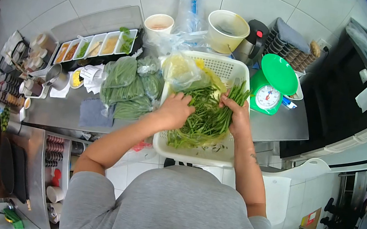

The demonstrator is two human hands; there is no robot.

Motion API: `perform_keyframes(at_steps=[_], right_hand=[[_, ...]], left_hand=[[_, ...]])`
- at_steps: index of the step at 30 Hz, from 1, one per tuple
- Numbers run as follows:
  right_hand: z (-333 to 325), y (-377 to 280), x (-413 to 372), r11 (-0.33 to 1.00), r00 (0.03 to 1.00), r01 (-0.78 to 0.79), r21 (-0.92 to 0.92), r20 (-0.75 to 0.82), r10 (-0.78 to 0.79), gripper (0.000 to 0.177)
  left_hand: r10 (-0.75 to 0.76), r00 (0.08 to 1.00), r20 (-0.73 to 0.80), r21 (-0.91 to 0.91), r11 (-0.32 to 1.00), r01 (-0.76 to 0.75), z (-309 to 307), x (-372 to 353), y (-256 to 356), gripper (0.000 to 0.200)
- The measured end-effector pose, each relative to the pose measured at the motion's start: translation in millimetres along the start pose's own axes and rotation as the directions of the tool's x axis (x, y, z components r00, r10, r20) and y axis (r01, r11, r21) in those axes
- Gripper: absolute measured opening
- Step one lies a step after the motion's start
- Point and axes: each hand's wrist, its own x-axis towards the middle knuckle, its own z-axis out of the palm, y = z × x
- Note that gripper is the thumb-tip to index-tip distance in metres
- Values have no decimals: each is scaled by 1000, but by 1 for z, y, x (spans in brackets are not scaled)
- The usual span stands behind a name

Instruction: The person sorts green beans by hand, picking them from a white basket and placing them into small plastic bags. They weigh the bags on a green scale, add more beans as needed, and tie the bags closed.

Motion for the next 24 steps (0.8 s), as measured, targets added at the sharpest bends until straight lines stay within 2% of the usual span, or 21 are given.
perform_keyframes(at_steps=[3, 4, 6, 7, 8, 9, 11, 14, 16, 19, 22, 24], right_hand=[[0, 1, -1, 993, 992, 69, -99, -103, -79, 17], [0, 1, 0, 993, 987, 89, -73, -125, -97, 16], [-2, -1, 2, 991, 976, 133, -20, -171, -134, 15], [-4, -1, 3, 996, 986, 60, -66, -149, -69, 16], [-7, -1, 4, 994, 991, -13, -113, -133, -2, 16], [-7, -1, 4, 984, 991, -85, -159, -120, 67, 16], [-2, 1, 2, 987, 993, -107, -121, -64, 100, 19], [14, 3, -3, 996, 996, -93, -5, -11, 93, 25], [18, 5, -2, 997, 996, -56, 61, 72, 52, 30], [19, 5, -4, 987, 985, -158, 32, 70, 156, 23], [12, 5, -4, 983, 987, -124, -139, 87, 136, 19], [13, 2, -5, 977, 984, -127, -173, 99, 146, 16]], left_hand=[[-84, 978, -189, -190, 981, 47, -17, 7, -16, 19], [-109, 947, -302, -228, 973, 40, -19, 11, -22, 13], [-264, 911, -318, -443, 890, 104, -30, 11, -23, 11], [-339, 889, -310, -544, 829, 126, -35, 11, -23, 11], [-385, 851, -357, -575, 809, 124, -30, 12, -25, 13], [-439, 830, -343, -634, 760, 140, -30, 12, -24, 13], [-540, 786, -300, -742, 650, 164, -29, 14, -17, 13], [-509, 852, -123, -936, 345, 71, -7, 24, -5, 14], [-397, 917, -41, -950, 299, 87, -2, 28, 13, 15], [-259, 962, 86, -952, 264, 157, 9, 35, 24, 17], [-189, 963, 190, -937, 258, 235, 9, 38, 23, 20], [-162, 960, 230, -923, 275, 268, 7, 38, 22, 22]])
